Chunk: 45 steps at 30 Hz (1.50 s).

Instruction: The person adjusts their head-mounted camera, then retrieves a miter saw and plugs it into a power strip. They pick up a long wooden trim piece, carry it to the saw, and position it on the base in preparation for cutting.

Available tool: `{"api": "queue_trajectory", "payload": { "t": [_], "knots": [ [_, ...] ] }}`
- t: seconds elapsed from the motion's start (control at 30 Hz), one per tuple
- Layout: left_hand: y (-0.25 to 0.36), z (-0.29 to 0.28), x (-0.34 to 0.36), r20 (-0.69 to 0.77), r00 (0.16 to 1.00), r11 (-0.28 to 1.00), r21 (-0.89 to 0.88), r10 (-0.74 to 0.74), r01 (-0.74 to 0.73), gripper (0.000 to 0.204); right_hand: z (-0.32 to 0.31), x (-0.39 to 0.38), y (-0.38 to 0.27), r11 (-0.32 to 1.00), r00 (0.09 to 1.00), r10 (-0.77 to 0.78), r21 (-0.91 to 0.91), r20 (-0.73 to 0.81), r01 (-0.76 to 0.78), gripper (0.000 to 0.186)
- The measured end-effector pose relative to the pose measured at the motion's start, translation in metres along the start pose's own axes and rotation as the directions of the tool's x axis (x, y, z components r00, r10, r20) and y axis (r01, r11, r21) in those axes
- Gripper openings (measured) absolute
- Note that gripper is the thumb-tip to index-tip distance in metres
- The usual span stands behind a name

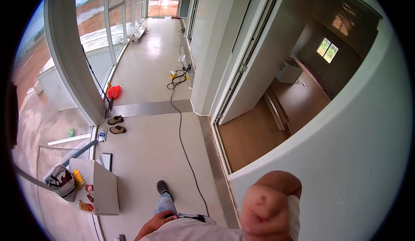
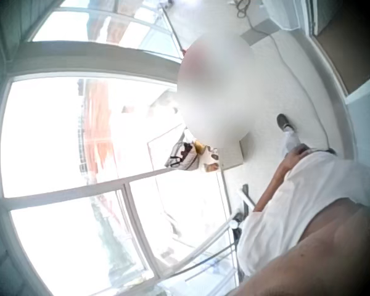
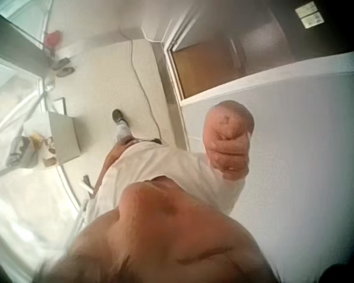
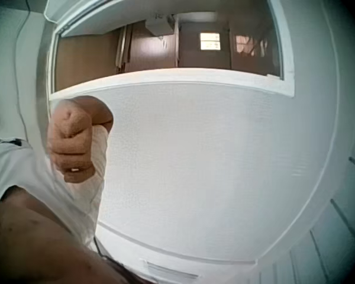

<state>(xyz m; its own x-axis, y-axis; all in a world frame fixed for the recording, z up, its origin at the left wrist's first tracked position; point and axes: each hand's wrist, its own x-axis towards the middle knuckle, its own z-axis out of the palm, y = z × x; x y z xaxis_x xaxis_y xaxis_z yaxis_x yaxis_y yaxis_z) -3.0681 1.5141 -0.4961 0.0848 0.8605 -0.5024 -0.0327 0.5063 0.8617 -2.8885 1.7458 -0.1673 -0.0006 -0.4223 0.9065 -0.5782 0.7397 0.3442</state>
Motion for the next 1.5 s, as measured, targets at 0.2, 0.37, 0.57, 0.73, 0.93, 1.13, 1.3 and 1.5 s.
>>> {"api": "queue_trajectory", "payload": {
  "t": [0.2, 0.37, 0.57, 0.73, 0.93, 1.13, 1.3, 1.5],
  "knots": [
    [0.052, -0.165, 0.026, -0.086, 0.996, 0.998, 0.061, -0.011, 0.016, 0.043, 0.122, -0.255, 0.072, 0.264, 0.069, 0.894, -0.398, 0.442, -0.879, 0.021],
    [0.082, -0.282, 0.085, 0.009, 1.0, 0.981, 0.193, 0.01, -0.012, 0.051, 0.124, -0.337, 0.007, -0.419, -0.636, 0.752, -0.619, 0.175, -0.665, 0.024],
    [0.195, -0.396, 0.223, 0.18, 0.983, 0.893, 0.437, 0.024, -0.102, 0.053, 0.158, -0.423, 0.013, -0.665, -0.782, 0.618, -0.582, -0.077, -0.468, 0.024],
    [0.251, -0.48, 0.354, 0.19, 0.96, 0.759, 0.588, 0.205, -0.279, 0.047, 0.183, -0.498, 0.182, -0.796, -0.834, 0.532, -0.424, -0.149, -0.432, 0.023],
    [0.315, -0.58, 0.412, -0.092, 0.975, 0.773, 0.627, 0.2, -0.099, 0.043, 0.168, -0.62, 0.344, -0.918, -0.917, 0.396, -0.053, -0.05, -0.393, 0.021],
    [0.252, -0.691, 0.433, -0.497, 0.868, 0.699, 0.621, 0.001, 0.355, 0.047, 0.155, -0.691, 0.5, -0.897, -0.922, 0.38, -0.217, 0.07, -0.386, 0.021],
    [0.237, -0.786, 0.478, -0.455, 0.818, 0.82, 0.272, -0.351, 0.503, 0.053, 0.211, -0.725, 0.64, -0.955, -0.959, 0.283, -0.102, -0.008, -0.28, 0.024],
    [0.308, -0.983, 0.578, -0.426, 0.876, 0.807, 0.422, -0.227, 0.414, 0.05, 0.295, -0.746, 0.742, -0.941, -0.981, 0.18, -0.278, 0.067, -0.192, 0.027]
  ]
}}
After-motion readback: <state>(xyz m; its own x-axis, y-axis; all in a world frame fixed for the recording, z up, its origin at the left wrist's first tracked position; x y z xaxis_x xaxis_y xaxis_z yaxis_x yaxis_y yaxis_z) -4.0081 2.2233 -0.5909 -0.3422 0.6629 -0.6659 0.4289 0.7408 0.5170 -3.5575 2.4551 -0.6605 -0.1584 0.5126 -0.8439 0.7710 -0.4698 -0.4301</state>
